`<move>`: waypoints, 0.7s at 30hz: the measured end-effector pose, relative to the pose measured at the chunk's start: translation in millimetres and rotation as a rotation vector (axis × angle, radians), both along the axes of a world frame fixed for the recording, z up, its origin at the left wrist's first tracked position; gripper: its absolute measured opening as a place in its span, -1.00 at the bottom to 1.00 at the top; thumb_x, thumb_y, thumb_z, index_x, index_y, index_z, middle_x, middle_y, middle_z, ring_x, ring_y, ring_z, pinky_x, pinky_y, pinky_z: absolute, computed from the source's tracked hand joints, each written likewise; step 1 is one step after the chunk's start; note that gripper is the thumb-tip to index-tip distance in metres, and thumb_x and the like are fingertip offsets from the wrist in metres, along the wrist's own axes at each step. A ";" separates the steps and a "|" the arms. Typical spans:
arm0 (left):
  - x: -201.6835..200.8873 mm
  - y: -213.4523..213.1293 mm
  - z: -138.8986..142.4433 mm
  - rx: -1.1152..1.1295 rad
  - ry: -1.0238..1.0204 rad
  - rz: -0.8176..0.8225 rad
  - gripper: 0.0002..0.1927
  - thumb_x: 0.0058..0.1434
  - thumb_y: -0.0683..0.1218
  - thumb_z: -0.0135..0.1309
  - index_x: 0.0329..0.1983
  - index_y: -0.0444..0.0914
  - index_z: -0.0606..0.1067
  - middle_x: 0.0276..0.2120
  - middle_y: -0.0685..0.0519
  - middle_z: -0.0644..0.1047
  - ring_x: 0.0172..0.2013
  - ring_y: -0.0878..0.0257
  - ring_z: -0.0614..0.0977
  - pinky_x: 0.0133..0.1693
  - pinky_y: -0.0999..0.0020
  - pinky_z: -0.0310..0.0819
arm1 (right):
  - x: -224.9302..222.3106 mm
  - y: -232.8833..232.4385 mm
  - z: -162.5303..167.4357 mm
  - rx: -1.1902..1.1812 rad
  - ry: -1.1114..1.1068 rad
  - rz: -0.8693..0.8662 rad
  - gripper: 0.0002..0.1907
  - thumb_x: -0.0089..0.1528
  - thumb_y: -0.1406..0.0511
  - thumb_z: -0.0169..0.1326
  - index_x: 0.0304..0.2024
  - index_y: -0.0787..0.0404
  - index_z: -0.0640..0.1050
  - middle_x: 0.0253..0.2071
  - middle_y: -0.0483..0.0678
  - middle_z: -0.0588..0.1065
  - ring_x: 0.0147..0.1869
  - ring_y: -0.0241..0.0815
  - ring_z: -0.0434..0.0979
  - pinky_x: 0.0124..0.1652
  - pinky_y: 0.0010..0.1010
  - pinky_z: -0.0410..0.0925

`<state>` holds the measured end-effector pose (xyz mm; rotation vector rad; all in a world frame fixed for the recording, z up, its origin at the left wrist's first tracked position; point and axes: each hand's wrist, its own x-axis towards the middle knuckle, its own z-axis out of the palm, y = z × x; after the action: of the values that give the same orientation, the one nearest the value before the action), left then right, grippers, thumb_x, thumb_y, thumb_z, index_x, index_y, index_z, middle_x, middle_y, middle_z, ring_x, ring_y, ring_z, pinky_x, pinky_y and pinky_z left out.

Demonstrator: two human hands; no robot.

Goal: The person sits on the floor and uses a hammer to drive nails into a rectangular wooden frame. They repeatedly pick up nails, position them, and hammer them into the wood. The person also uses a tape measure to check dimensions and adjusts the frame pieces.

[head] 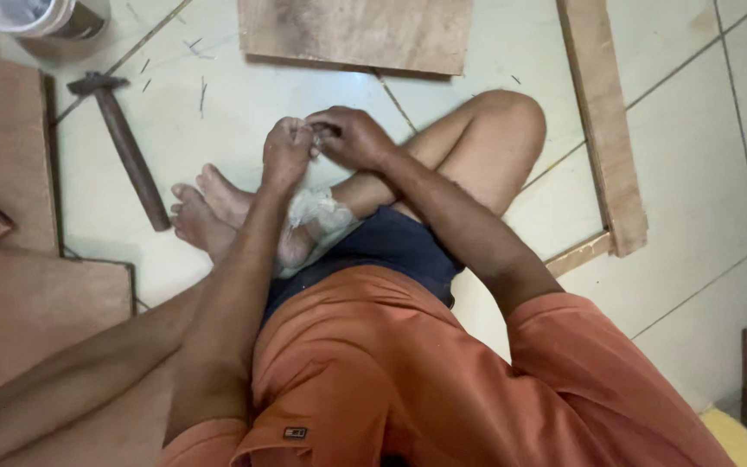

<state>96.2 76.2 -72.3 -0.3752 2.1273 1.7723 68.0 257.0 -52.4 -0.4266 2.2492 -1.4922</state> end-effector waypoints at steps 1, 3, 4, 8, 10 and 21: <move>1.3 1.2 -0.5 -0.007 -0.009 0.002 -0.84 0.37 -0.11 0.02 -0.25 -0.32 0.47 -0.47 0.05 0.57 -0.49 0.33 0.59 -0.40 0.36 0.49 | 1.4 -2.0 0.3 0.019 0.028 0.002 -0.65 0.20 0.41 0.22 0.06 0.18 0.61 -0.10 0.07 0.61 -0.07 -0.11 0.67 -0.07 -0.33 0.51; 3.1 2.4 -2.4 -0.022 -0.017 0.009 -0.90 0.37 -0.14 0.07 -0.20 -0.30 0.49 -0.43 0.07 0.59 -0.48 0.37 0.59 -0.42 0.42 0.48 | 1.4 -4.3 2.3 0.057 0.093 0.009 -0.62 0.18 0.42 0.22 0.07 0.18 0.62 -0.11 0.07 0.60 -0.09 -0.06 0.66 -0.08 -0.30 0.50; 3.6 1.9 -3.7 0.071 -0.028 0.041 -0.90 0.34 -0.18 0.09 -0.17 -0.31 0.44 -0.42 0.05 0.58 -0.48 0.36 0.59 -0.43 0.44 0.47 | 0.9 -4.4 4.0 0.036 0.131 0.014 -0.64 0.19 0.41 0.22 0.06 0.18 0.62 -0.09 0.07 0.60 -0.07 -0.04 0.66 -0.07 -0.29 0.50; 1.9 -5.2 -8.4 0.221 -0.074 0.073 -0.74 0.26 -0.29 0.15 -0.08 -0.31 0.33 -0.39 -0.01 0.58 -0.47 0.31 0.61 -0.45 0.47 0.48 | -3.9 -0.8 14.0 0.037 0.262 0.073 -0.71 0.19 0.38 0.24 -0.02 0.17 0.64 -0.09 0.03 0.61 -0.06 0.01 0.64 -0.08 -0.24 0.49; -1.7 -9.4 -9.7 0.232 -0.093 0.046 -0.72 0.26 -0.30 0.14 -0.06 -0.31 0.32 -0.38 -0.02 0.58 -0.45 0.30 0.63 -0.43 0.48 0.48 | -9.1 2.6 19.2 0.089 0.299 0.110 -0.74 0.18 0.35 0.25 -0.06 0.15 0.66 -0.14 0.00 0.62 -0.08 0.01 0.63 -0.10 -0.21 0.48; -49.5 10.6 -10.4 0.532 -0.268 0.337 -0.76 0.35 -0.14 0.14 -0.01 -0.36 0.42 -0.33 -0.05 0.61 -0.41 0.26 0.65 -0.39 0.47 0.52 | -55.7 19.4 24.2 0.122 0.589 -0.070 -0.90 0.22 0.34 0.21 -0.21 0.18 0.66 -0.19 0.00 0.62 -0.05 -0.03 0.59 -0.04 -0.23 0.44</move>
<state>46.8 86.8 -82.8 -0.8015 1.4004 2.2318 12.3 276.4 -28.2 -0.8465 2.8074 -1.3770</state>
